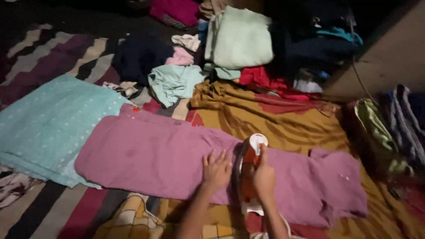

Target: Ironing a pink garment on a cloth-covered surface in a bedroom.

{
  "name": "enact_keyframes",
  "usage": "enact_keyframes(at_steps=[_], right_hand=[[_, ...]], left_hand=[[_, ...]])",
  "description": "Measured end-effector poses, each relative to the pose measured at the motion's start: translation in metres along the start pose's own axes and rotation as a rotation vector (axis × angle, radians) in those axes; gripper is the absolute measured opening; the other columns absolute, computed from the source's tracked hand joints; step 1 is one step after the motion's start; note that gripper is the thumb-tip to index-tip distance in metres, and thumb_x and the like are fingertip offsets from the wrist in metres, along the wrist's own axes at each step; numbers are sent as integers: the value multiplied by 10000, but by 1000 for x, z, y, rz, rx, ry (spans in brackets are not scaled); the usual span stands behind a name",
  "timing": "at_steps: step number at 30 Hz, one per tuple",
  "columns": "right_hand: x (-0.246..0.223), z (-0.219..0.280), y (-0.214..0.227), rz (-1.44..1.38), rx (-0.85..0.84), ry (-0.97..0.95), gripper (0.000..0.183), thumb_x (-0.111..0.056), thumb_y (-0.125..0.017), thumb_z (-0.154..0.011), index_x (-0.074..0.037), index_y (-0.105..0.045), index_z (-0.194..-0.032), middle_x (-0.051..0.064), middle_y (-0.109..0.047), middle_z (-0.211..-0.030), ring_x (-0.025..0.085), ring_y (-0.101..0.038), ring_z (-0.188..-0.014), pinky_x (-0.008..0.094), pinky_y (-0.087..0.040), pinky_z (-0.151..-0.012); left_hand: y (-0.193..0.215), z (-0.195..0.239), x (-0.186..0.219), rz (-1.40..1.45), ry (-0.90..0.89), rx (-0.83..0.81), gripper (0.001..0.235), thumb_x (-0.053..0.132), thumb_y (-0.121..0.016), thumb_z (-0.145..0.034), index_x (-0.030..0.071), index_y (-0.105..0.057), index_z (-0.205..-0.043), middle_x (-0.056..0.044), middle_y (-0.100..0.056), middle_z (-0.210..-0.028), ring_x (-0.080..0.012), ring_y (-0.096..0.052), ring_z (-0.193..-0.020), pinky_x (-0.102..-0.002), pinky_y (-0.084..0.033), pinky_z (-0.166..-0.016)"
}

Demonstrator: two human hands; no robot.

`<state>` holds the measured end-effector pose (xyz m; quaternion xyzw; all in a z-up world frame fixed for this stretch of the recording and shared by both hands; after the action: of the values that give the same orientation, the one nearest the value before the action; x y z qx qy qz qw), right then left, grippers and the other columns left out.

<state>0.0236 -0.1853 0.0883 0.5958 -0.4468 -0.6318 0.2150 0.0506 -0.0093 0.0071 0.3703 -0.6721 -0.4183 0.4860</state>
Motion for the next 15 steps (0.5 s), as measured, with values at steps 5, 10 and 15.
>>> enact_keyframes(at_steps=[5,10,15], right_hand=[[-2,43,3,22,-8,-1,908,-162,-718,-824,-293,-272,-1604,258,-683,-718,473,-670,-645,563,-491,-587],[-18,48,6,-71,-59,0,881,-109,-693,-848,-272,-280,-1608,255,-695,-775,464,-679,-674,562,-504,-601],[-28,23,-12,-36,-21,61,937,-84,-718,-775,-282,-296,-1588,266,-704,-828,479,-687,-714,565,-524,-632]], left_hand=[[15,-20,-19,150,-97,-65,655,378,-522,-937,250,-422,-1571,-62,-587,-1451,-397,-485,-1305,-595,-304,-1136],[2,8,-40,-9,-309,80,557,451,-546,-1013,242,-470,-1524,-75,-562,-1565,-407,-461,-1455,-573,-319,-1222],[68,25,-83,-153,100,131,843,729,-540,-854,261,-419,-1545,-166,-318,-1616,-499,-247,-1470,-718,-144,-1146]])
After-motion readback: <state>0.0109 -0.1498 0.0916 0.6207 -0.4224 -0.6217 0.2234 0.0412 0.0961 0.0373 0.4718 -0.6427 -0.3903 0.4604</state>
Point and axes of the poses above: each hand's wrist, its own z-axis away from the middle knuckle, its own y-axis out of the back of the hand, x = y × z, the point moved 5 cm from there along -z, towards the middle knuckle
